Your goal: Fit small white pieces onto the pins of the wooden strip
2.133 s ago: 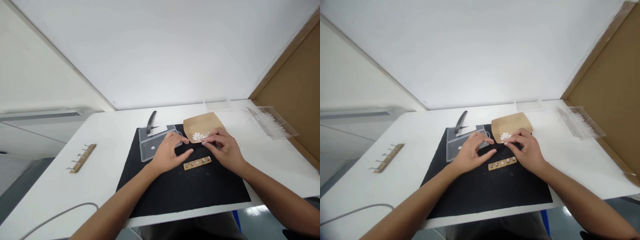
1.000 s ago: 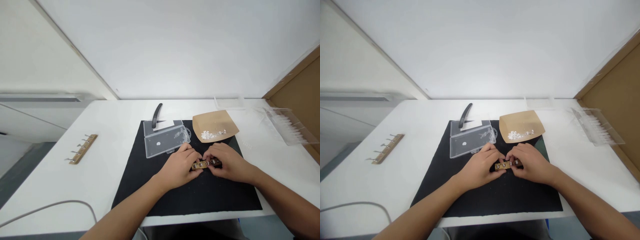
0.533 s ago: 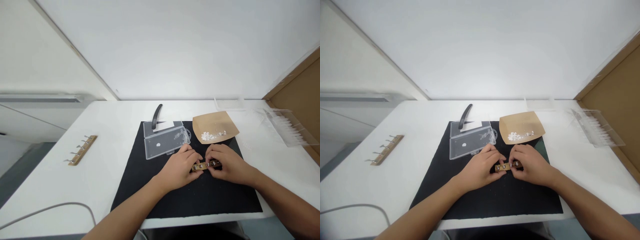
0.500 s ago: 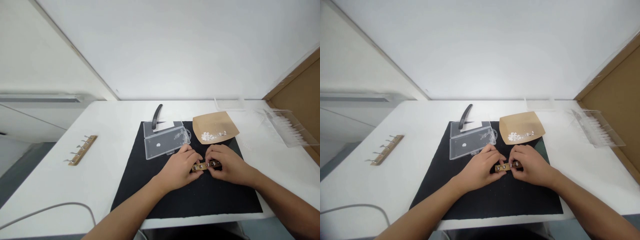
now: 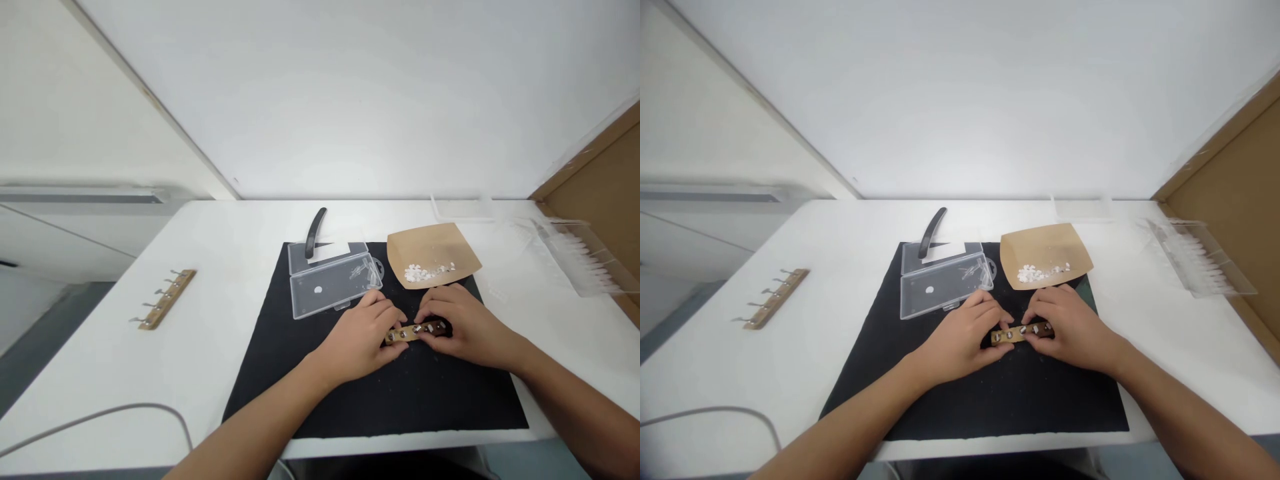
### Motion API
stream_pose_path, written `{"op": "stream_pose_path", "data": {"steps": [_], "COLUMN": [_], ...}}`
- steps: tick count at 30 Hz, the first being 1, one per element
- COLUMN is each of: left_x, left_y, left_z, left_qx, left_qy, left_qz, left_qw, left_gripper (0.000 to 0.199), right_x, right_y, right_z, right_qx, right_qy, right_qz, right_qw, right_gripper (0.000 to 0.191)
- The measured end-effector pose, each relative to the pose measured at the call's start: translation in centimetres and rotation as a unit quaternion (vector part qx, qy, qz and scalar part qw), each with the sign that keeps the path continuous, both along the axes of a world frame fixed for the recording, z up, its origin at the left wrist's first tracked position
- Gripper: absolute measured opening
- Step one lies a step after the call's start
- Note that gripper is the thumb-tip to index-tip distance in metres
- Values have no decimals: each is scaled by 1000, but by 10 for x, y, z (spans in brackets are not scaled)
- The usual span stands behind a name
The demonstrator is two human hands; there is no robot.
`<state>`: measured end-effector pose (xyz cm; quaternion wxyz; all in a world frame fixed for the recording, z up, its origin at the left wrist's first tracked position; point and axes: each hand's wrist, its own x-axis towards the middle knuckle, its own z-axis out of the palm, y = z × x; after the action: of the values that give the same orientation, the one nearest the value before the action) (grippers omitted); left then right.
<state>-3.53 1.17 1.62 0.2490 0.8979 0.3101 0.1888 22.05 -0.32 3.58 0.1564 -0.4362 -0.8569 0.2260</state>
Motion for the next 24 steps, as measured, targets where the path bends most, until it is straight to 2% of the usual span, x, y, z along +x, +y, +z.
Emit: {"op": "stream_pose_path", "data": {"steps": [6, 18, 24], "left_x": [1, 0, 1], "left_y": [0, 0, 0], "left_z": [0, -1, 1], "left_qx": [6, 6, -5], "left_qy": [6, -5, -2], "left_qz": [2, 5, 3], "left_qw": [1000, 1000, 1000], "left_gripper": [25, 26, 25], "right_x": [-3, -4, 5], "right_y": [0, 0, 2], "right_z": [0, 0, 9], "right_qx": [-19, -27, -16], "right_qy": [-3, 13, -13], "right_qz": [14, 27, 20], "right_qw": [1000, 999, 1000], "right_gripper": [4, 12, 17]}}
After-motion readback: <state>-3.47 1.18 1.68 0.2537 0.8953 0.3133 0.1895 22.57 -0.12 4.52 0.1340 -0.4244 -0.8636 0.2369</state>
